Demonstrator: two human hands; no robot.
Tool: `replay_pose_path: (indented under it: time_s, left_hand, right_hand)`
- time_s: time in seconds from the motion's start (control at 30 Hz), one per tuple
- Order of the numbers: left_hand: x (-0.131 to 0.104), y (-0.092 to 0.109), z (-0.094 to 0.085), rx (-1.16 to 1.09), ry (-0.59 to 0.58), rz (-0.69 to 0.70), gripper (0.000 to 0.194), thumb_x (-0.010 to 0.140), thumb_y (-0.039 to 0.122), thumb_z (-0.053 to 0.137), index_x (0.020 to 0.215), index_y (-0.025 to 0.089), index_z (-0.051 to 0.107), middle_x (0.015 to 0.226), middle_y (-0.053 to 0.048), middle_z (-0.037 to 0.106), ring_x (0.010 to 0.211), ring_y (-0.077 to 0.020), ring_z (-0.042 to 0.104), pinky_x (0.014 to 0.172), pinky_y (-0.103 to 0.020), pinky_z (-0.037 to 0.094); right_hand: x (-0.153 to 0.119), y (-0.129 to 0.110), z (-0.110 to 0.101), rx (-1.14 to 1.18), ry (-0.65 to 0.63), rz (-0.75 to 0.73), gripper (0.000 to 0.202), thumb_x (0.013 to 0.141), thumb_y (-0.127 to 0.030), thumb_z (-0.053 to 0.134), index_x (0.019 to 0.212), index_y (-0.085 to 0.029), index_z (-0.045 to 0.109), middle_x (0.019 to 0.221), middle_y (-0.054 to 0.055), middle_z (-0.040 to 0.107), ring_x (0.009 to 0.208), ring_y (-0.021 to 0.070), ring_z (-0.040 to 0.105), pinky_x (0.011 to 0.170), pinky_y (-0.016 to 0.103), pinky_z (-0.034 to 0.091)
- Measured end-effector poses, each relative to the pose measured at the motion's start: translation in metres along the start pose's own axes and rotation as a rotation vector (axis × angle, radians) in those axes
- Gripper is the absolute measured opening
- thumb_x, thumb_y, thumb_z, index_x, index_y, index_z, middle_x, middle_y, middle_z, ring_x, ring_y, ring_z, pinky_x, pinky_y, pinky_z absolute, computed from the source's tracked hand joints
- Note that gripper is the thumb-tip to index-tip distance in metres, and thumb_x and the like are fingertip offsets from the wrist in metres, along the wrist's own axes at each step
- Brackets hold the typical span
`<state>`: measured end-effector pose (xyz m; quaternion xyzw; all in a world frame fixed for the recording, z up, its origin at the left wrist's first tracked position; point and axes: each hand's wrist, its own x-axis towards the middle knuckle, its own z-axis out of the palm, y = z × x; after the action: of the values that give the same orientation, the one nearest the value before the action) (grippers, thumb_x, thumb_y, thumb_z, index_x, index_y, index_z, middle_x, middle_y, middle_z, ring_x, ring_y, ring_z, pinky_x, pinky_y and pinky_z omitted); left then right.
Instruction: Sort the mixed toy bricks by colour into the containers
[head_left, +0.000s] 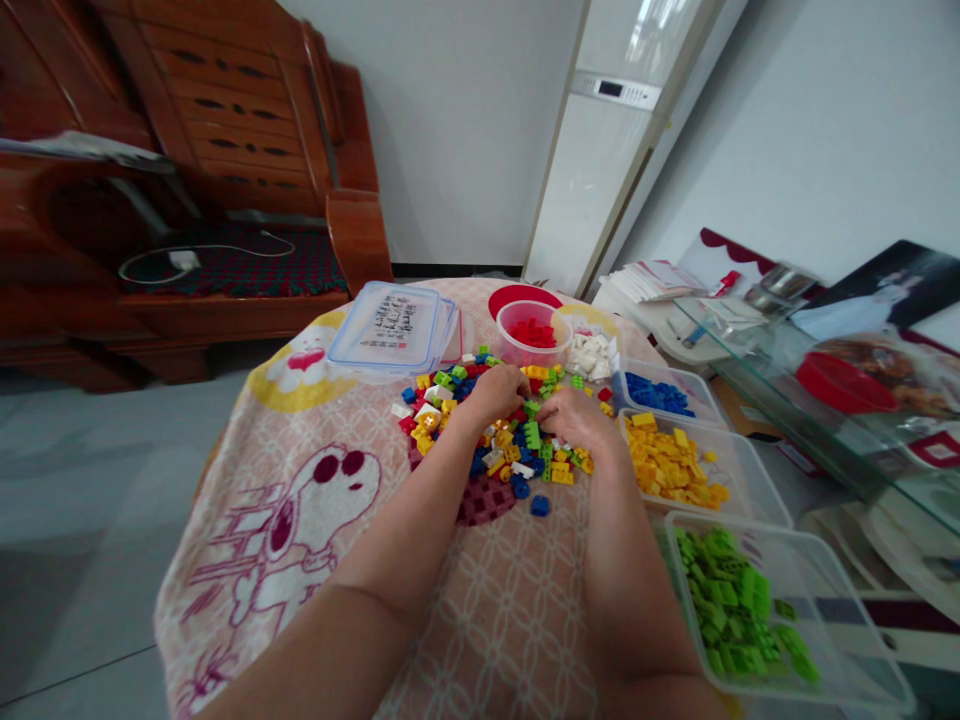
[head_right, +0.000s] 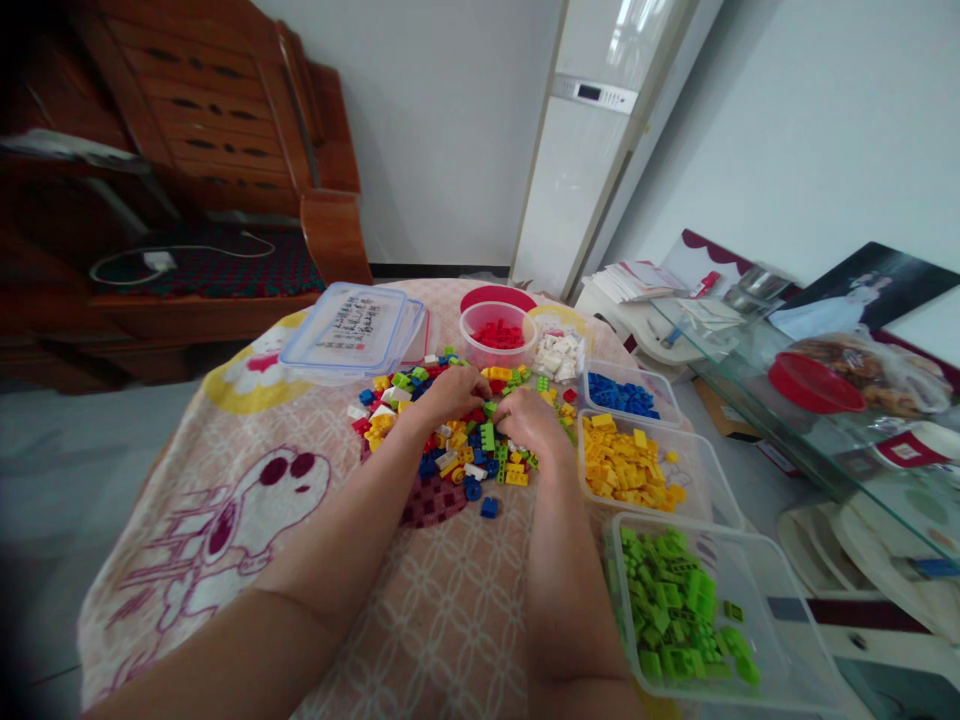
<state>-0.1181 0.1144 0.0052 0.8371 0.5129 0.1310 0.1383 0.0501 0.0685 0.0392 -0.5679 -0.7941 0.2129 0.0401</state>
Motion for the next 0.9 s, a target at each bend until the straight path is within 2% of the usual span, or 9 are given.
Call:
replay_pose_path:
  time_s: [0.13, 0.27, 0.4, 0.5, 0.63, 0.7, 0.77, 0.9]
  left_hand:
    - [0.0, 0.003, 0.0, 0.005, -0.012, -0.021, 0.034, 0.076, 0.008, 0.062, 0.1, 0.019, 0.083, 0.094, -0.008, 0.08, 0.091, -0.0203, 0.071, 0.088, -0.028, 0.054]
    - [-0.001, 0.007, 0.0, 0.033, -0.016, -0.066, 0.034, 0.077, 0.009, 0.061, 0.101, 0.02, 0.083, 0.097, -0.008, 0.079, 0.096, -0.022, 0.071, 0.09, -0.03, 0.055]
    - [-0.002, 0.009, 0.001, 0.044, -0.011, -0.07, 0.033, 0.079, 0.01, 0.06, 0.102, 0.018, 0.083, 0.1, -0.01, 0.079, 0.098, -0.0236, 0.071, 0.09, -0.031, 0.055]
    - [-0.002, 0.008, 0.003, 0.042, -0.007, -0.073, 0.032, 0.079, 0.011, 0.061, 0.101, 0.02, 0.083, 0.099, -0.008, 0.079, 0.098, -0.0222, 0.071, 0.09, -0.029, 0.054]
    - [0.0, 0.006, 0.004, 0.03, -0.006, -0.064, 0.033, 0.079, 0.011, 0.061, 0.102, 0.02, 0.083, 0.102, -0.01, 0.079, 0.099, -0.0231, 0.071, 0.092, -0.031, 0.054]
    - [0.0, 0.006, 0.003, 0.028, -0.006, -0.061, 0.033, 0.079, 0.011, 0.061, 0.103, 0.02, 0.083, 0.103, -0.01, 0.079, 0.1, -0.0238, 0.071, 0.093, -0.032, 0.054]
    - [-0.001, 0.007, 0.002, 0.027, -0.006, -0.065, 0.033, 0.08, 0.012, 0.061, 0.103, 0.021, 0.083, 0.102, -0.01, 0.079, 0.101, -0.0235, 0.071, 0.093, -0.032, 0.054]
    - [-0.001, 0.009, 0.001, 0.032, -0.012, -0.079, 0.032, 0.08, 0.013, 0.061, 0.103, 0.022, 0.083, 0.1, -0.008, 0.079, 0.1, -0.0223, 0.071, 0.091, -0.03, 0.055]
  right_hand:
    - [-0.001, 0.002, -0.001, 0.168, 0.082, 0.072, 0.025, 0.08, -0.016, 0.059, 0.09, -0.017, 0.082, 0.061, 0.002, 0.071, 0.057, 0.015, 0.064, 0.061, 0.023, 0.049]
    - [-0.002, 0.012, -0.004, 0.474, 0.309, 0.195, 0.027, 0.083, -0.022, 0.055, 0.095, -0.017, 0.078, 0.057, 0.0, 0.066, 0.044, 0.0135, 0.056, 0.047, 0.022, 0.046]
    - [-0.002, 0.029, -0.009, 0.625, 0.583, 0.316, 0.027, 0.079, -0.026, 0.056, 0.094, -0.016, 0.076, 0.057, 0.0, 0.066, 0.045, 0.0161, 0.058, 0.044, 0.024, 0.047]
    - [-0.003, 0.044, -0.012, 0.678, 0.793, 0.434, 0.035, 0.081, -0.027, 0.054, 0.105, -0.013, 0.075, 0.06, 0.003, 0.068, 0.047, 0.0182, 0.061, 0.044, 0.026, 0.05]
    - [-0.008, 0.059, -0.017, 0.708, 1.122, 0.543, 0.051, 0.083, -0.024, 0.047, 0.128, -0.008, 0.065, 0.082, 0.011, 0.074, 0.06, 0.0199, 0.07, 0.052, 0.028, 0.056]
    - [-0.01, 0.064, -0.02, 0.698, 1.228, 0.557, 0.06, 0.083, -0.022, 0.044, 0.14, -0.007, 0.055, 0.095, 0.014, 0.075, 0.071, 0.0218, 0.074, 0.057, 0.03, 0.059]
    - [-0.012, 0.068, -0.022, 0.645, 1.242, 0.559, 0.065, 0.084, -0.021, 0.041, 0.147, -0.007, 0.047, 0.103, 0.018, 0.074, 0.082, 0.0247, 0.075, 0.063, 0.033, 0.06]
    - [-0.013, 0.075, -0.023, 0.347, 1.086, 0.585, 0.06, 0.088, -0.021, 0.039, 0.145, -0.004, 0.049, 0.106, 0.023, 0.072, 0.096, 0.031, 0.073, 0.08, 0.041, 0.059]
